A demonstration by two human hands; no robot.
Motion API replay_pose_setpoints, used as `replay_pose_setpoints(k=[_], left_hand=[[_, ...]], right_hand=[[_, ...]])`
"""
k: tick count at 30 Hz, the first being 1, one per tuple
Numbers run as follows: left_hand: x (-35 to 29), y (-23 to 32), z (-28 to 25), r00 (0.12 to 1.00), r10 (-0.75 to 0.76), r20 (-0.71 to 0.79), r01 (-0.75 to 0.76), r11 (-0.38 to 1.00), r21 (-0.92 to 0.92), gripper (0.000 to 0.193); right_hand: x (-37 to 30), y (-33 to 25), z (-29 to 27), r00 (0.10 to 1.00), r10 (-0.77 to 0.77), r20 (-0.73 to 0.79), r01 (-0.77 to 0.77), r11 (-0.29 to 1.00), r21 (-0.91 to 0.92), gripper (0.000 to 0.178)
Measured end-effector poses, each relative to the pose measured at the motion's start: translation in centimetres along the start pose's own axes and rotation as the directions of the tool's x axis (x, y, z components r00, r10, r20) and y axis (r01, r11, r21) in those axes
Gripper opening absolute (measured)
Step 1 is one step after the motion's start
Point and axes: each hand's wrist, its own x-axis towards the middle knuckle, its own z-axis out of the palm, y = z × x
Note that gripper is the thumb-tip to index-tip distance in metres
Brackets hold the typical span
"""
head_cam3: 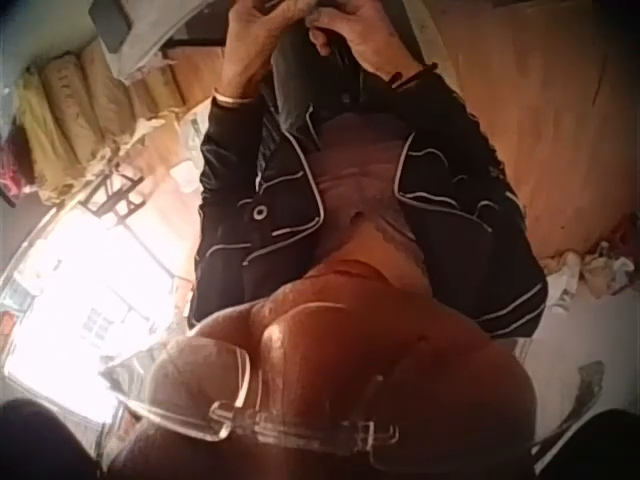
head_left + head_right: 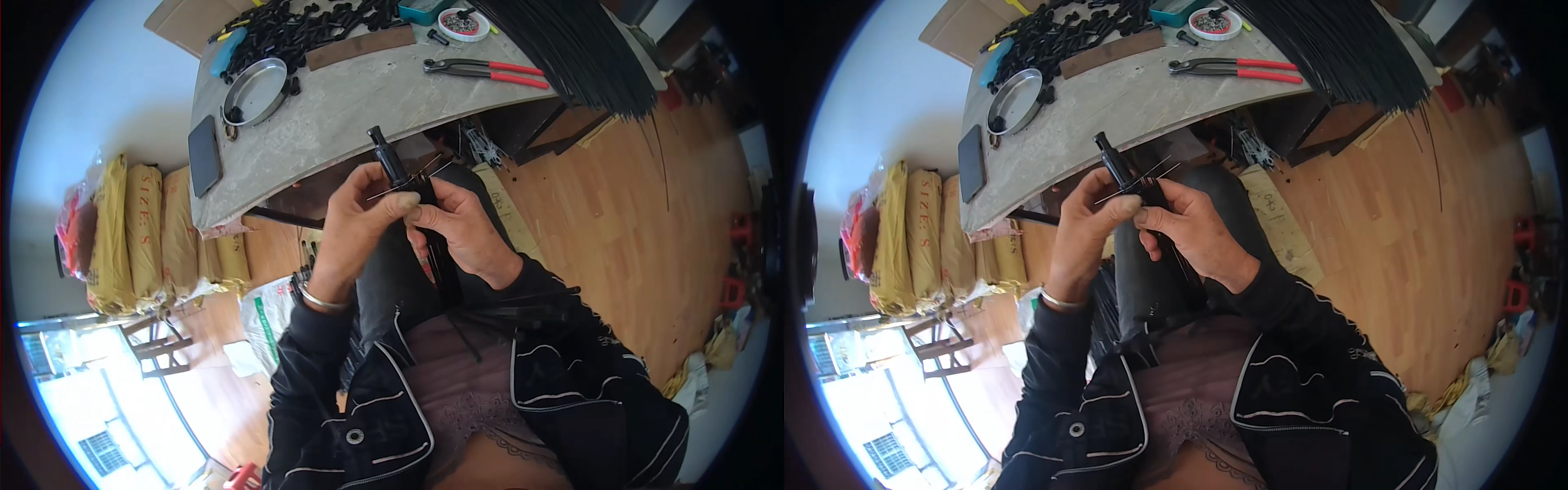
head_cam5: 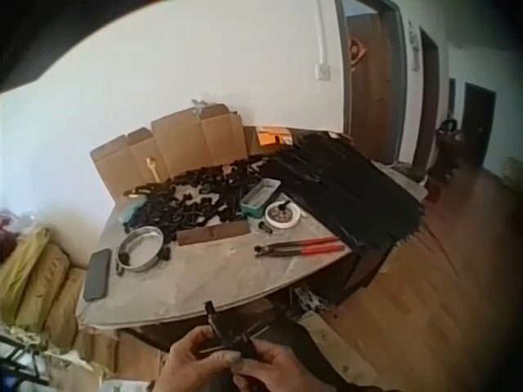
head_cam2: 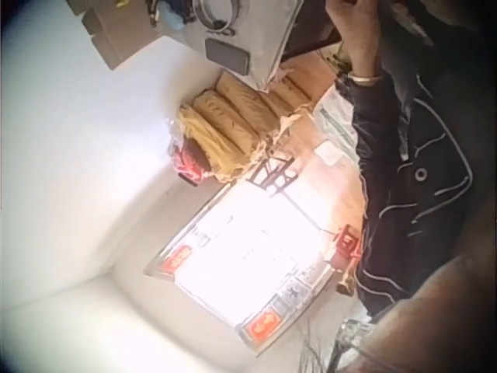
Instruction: Assembling plastic components onto bundles of thin black rods or cable ties using pliers.
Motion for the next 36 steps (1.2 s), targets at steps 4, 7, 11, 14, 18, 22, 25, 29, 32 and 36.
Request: replay_pose_setpoints(k=[4,7,11,14,18,22,25,29,32,36], left_hand=[[-0.9,0.0,1.3,0.994,-0.058,-0.089,0.049,0.993,-0.108,0.033],[-1.4,-1.0,1.5,0.982,0.078,-0.171,-0.095,0.991,-0.092,0.032],[-1.4,-1.4,1.6,0.986,0.038,-0.162,-0.056,0.992,-0.109,0.034],[-1.4,-1.3,1.9,0.984,0.105,-0.145,-0.122,0.985,-0.119,0.035],[-1.0,-1.9,1.3,0.988,0.134,-0.082,-0.146,0.977,-0.158,0.033],[-0.5,-2.0,1.5,0.992,0.126,0.016,-0.121,0.976,-0.179,0.03],[-0.3,-2.4,1.3,0.987,0.157,0.029,-0.15,0.975,-0.162,0.033],[1.0,-2.4,0.1,0.984,0.157,0.081,-0.147,0.982,-0.119,0.034],[1.4,-0.8,-0.5,0.976,0.007,0.217,0.0,0.999,-0.034,0.037],[1.6,-1.0,-0.7,0.969,0.041,0.245,-0.048,0.999,0.025,0.038]], right_hand=[[-0.3,-0.7,0.2,0.999,0.004,-0.038,-0.011,0.984,-0.178,0.023],[-0.2,-0.5,-0.5,0.972,-0.235,0.002,0.193,0.793,-0.578,0.022],[-0.4,-2.7,-1.0,0.997,-0.077,0.008,0.058,0.664,-0.746,0.021],[0.3,-2.0,-2.0,0.985,-0.134,0.105,0.169,0.827,-0.537,0.025],[1.1,-2.1,-3.5,0.981,0.141,0.133,-0.081,0.922,-0.378,0.024],[2.0,-0.3,-6.1,0.926,0.286,0.245,-0.241,0.95,-0.199,0.029],[2.4,0.2,-6.0,0.908,0.247,0.339,-0.229,0.969,-0.091,0.033],[1.1,-0.1,-3.7,0.95,0.174,0.258,-0.201,0.976,0.08,0.028],[0.2,-0.6,-2.6,0.974,0.073,0.215,-0.136,0.945,0.298,0.03],[0.3,-0.1,-2.5,0.975,0.082,0.208,-0.145,0.941,0.307,0.024]])
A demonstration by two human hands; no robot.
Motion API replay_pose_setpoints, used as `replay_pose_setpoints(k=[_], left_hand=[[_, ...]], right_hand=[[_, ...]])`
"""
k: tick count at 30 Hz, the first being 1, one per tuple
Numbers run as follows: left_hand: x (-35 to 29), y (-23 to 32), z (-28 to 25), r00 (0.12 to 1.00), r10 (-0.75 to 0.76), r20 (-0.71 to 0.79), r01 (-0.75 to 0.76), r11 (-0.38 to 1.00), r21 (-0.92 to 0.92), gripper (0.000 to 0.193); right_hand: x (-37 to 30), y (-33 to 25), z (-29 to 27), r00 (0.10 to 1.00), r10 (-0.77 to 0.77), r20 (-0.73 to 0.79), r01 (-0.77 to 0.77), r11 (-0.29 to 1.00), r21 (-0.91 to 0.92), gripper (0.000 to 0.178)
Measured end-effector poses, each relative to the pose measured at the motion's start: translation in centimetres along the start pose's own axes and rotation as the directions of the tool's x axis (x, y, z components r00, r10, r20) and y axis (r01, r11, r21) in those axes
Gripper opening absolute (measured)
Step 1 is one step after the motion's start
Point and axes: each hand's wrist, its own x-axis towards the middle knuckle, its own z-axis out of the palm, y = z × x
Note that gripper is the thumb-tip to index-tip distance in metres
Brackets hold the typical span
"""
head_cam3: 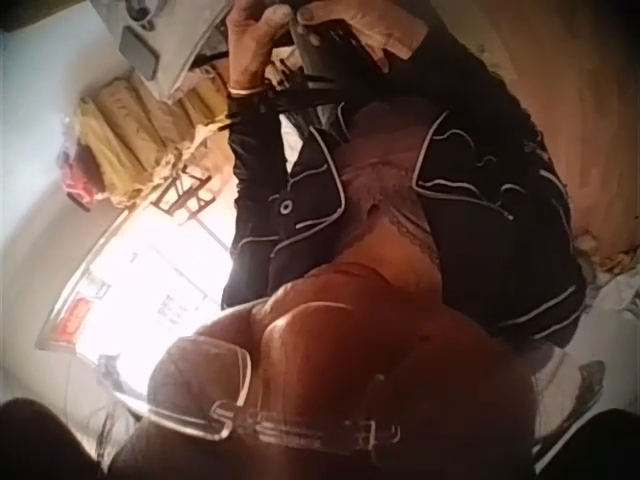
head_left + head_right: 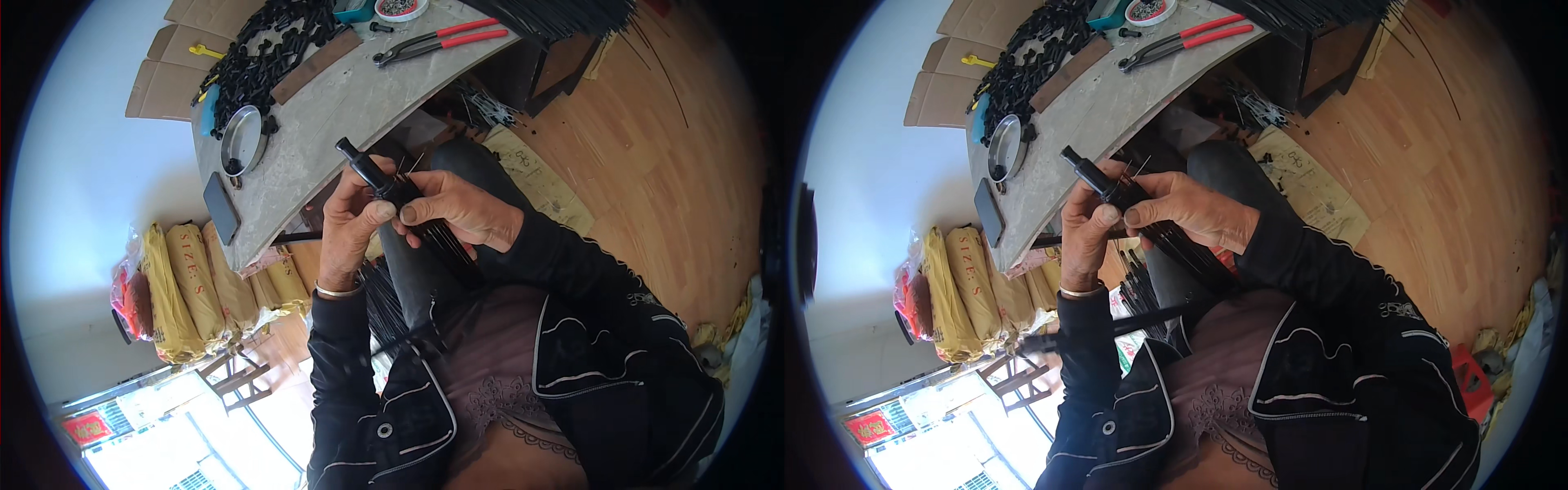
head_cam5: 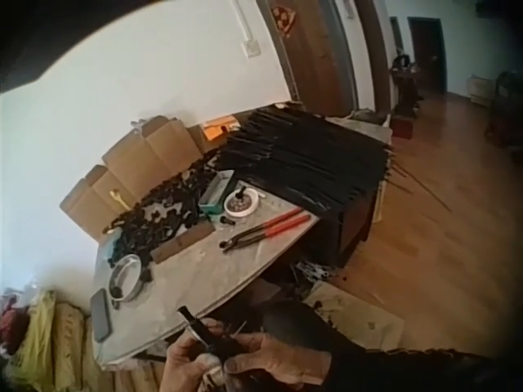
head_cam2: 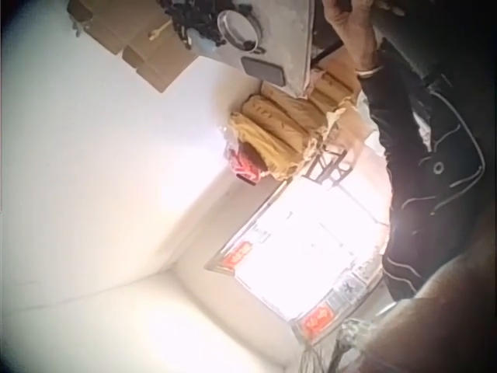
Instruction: Assembling plastic components onto bundles of thin black rods or cable ties using pliers.
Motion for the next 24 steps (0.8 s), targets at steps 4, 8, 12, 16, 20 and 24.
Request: replay_pose_setpoints(k=[4,8,12,16,20,24], left_hand=[[-0.6,-1.6,0.3,0.852,0.317,-0.417,-0.203,0.934,0.295,0.059],[-4.0,2.6,6.8,0.964,0.262,-0.04,-0.265,0.948,-0.178,0.069],[-4.1,2.8,8.9,0.978,0.164,-0.132,-0.157,0.986,0.064,0.074],[-0.6,1.4,6.4,0.832,0.153,-0.534,-0.113,0.988,0.107,0.046],[-0.1,1.6,5.5,0.822,0.155,-0.549,-0.069,0.982,0.174,0.031],[-0.5,1.6,4.9,0.835,0.15,-0.529,-0.082,0.985,0.149,0.032]], right_hand=[[0.2,-0.3,-0.5,0.988,-0.122,-0.089,0.115,0.99,-0.085,0.022],[0.4,-0.1,-0.2,0.971,-0.203,-0.129,0.185,0.973,-0.141,0.023],[0.5,-0.1,1.3,0.928,-0.307,-0.212,0.245,0.93,-0.272,0.023],[1.4,1.0,1.6,0.865,-0.458,-0.205,0.382,0.867,-0.321,0.031],[1.8,2.3,2.2,0.746,-0.637,-0.192,0.454,0.698,-0.554,0.035],[1.3,1.7,2.2,0.677,-0.734,-0.052,0.418,0.441,-0.794,0.034]])
